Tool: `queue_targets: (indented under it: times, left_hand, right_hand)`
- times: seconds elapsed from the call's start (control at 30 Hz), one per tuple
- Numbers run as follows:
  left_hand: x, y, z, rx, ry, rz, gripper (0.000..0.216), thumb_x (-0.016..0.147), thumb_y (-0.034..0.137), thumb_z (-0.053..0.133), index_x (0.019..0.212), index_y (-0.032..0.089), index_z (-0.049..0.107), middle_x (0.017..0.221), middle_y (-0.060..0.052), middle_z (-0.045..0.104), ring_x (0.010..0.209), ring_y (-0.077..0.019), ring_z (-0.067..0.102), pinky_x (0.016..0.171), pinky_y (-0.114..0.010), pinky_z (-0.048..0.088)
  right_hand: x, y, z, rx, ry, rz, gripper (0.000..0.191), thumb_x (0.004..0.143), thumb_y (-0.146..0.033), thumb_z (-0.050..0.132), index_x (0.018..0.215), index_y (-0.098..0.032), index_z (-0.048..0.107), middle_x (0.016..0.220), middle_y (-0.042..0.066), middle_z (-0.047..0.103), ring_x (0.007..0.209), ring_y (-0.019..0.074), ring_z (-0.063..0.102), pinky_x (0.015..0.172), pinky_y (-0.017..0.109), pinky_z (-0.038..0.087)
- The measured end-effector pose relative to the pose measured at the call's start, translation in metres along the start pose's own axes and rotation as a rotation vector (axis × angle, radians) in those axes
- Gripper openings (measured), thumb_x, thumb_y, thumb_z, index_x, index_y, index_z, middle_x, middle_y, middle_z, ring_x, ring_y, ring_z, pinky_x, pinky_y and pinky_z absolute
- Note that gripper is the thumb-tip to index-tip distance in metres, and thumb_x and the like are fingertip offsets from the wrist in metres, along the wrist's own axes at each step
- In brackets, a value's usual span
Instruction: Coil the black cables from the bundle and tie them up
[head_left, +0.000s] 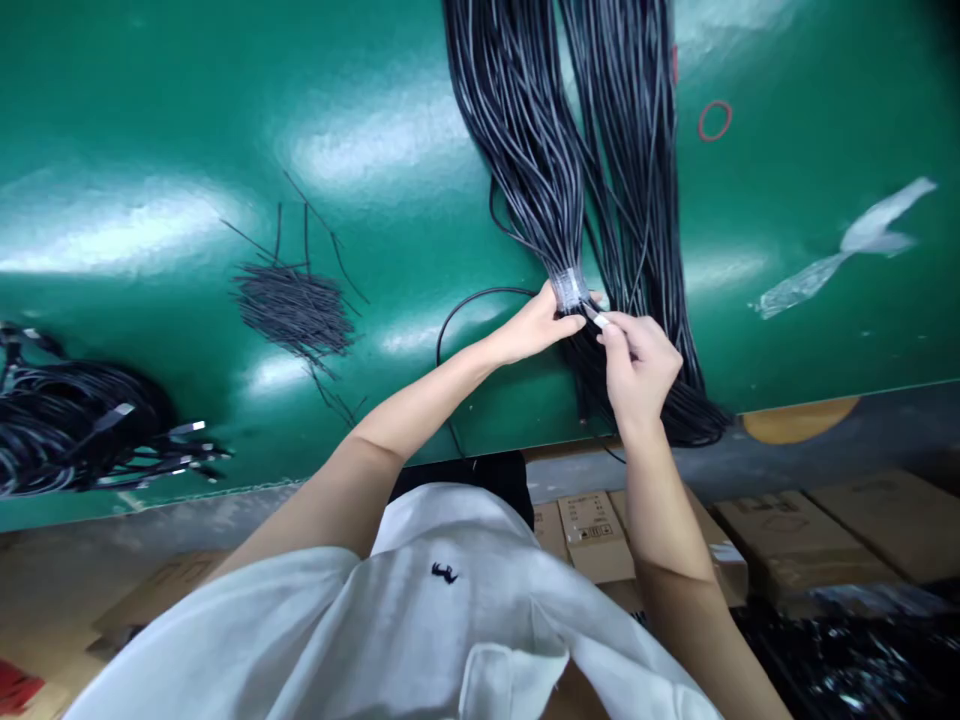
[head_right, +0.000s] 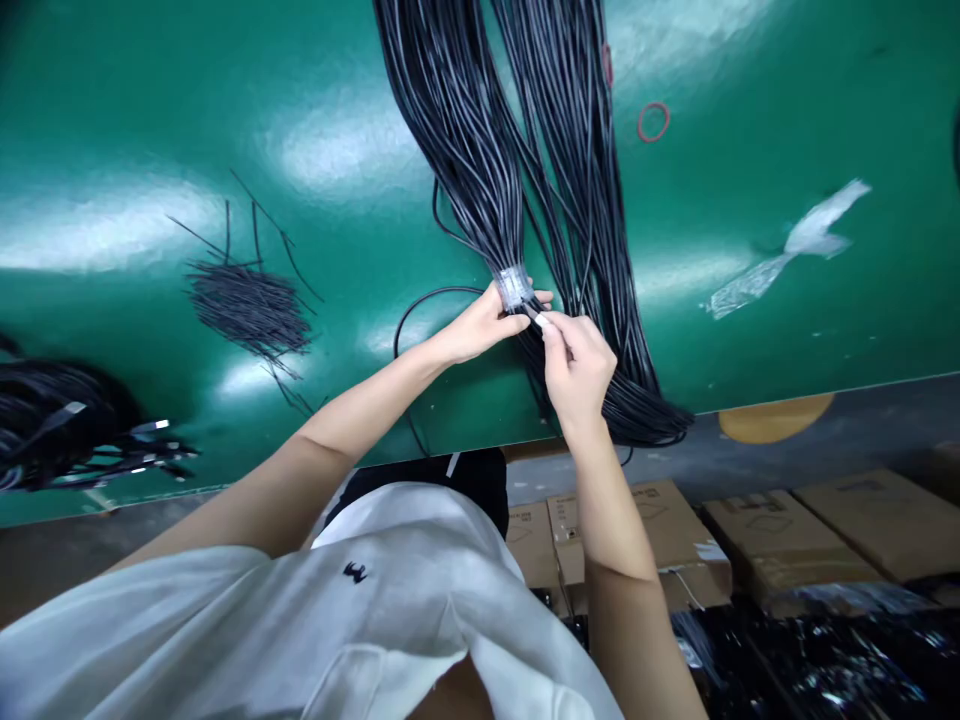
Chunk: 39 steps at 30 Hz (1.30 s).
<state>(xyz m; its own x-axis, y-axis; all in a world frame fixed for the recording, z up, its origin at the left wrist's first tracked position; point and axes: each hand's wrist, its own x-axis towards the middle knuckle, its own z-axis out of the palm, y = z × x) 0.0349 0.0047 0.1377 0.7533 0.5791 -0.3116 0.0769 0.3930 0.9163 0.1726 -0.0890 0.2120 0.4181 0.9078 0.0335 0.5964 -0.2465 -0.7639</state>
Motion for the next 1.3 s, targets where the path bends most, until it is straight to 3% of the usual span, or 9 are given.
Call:
queue_targets:
  times: [0.3,0.73,1.13,1.3]
  left_hand:
    - [-0.002,0.003,-0.005,0.039,-0.015,-0.028,0.05,0.081,0.034,0.07,0.127,0.021,0.056,0.139,-0.011,0.058,0.14,-0.0299,0.044,0.124,-0.05,0.021]
    - [-0.005,0.004,-0.001,0.071,-0.055,-0.026,0.056,0.086,0.036,0.063,0.135,0.017,0.043,0.146,-0.014,0.052,0.139,-0.0286,0.046,0.121,-0.049,0.027]
    - [-0.007,0.011,0.003,0.022,-0.021,-0.017,0.05,0.085,0.033,0.066,0.129,0.018,0.045,0.138,-0.014,0.057,0.133,-0.0267,0.051,0.119,-0.048,0.03]
    - [-0.006,0.01,0.005,0.024,-0.005,-0.022,0.051,0.085,0.035,0.065,0.127,0.016,0.044,0.136,-0.016,0.056,0.131,-0.0275,0.051,0.117,-0.048,0.032]
  right_hand:
    - [0.0,0.001,0.009,-0.108,-0.022,-0.092,0.025,0.098,-0.029,0.05,0.101,-0.02,0.073,0.091,0.007,0.072,0.082,0.0183,0.067,0.077,0.032,0.053]
    - [-0.002,0.001,0.017,-0.163,0.022,-0.141,0.025,0.1,-0.027,0.049,0.102,-0.016,0.072,0.09,0.007,0.072,0.08,0.0155,0.066,0.075,0.028,0.051]
    - [-0.011,-0.001,0.045,-0.303,0.303,-0.219,0.021,0.099,-0.02,0.051,0.103,-0.015,0.071,0.091,0.006,0.075,0.08,0.0147,0.069,0.075,0.026,0.053]
    - [-0.01,0.001,0.055,-0.321,0.353,-0.182,0.024,0.1,-0.024,0.048,0.102,-0.016,0.071,0.091,0.007,0.075,0.079,0.0155,0.07,0.074,0.027,0.054]
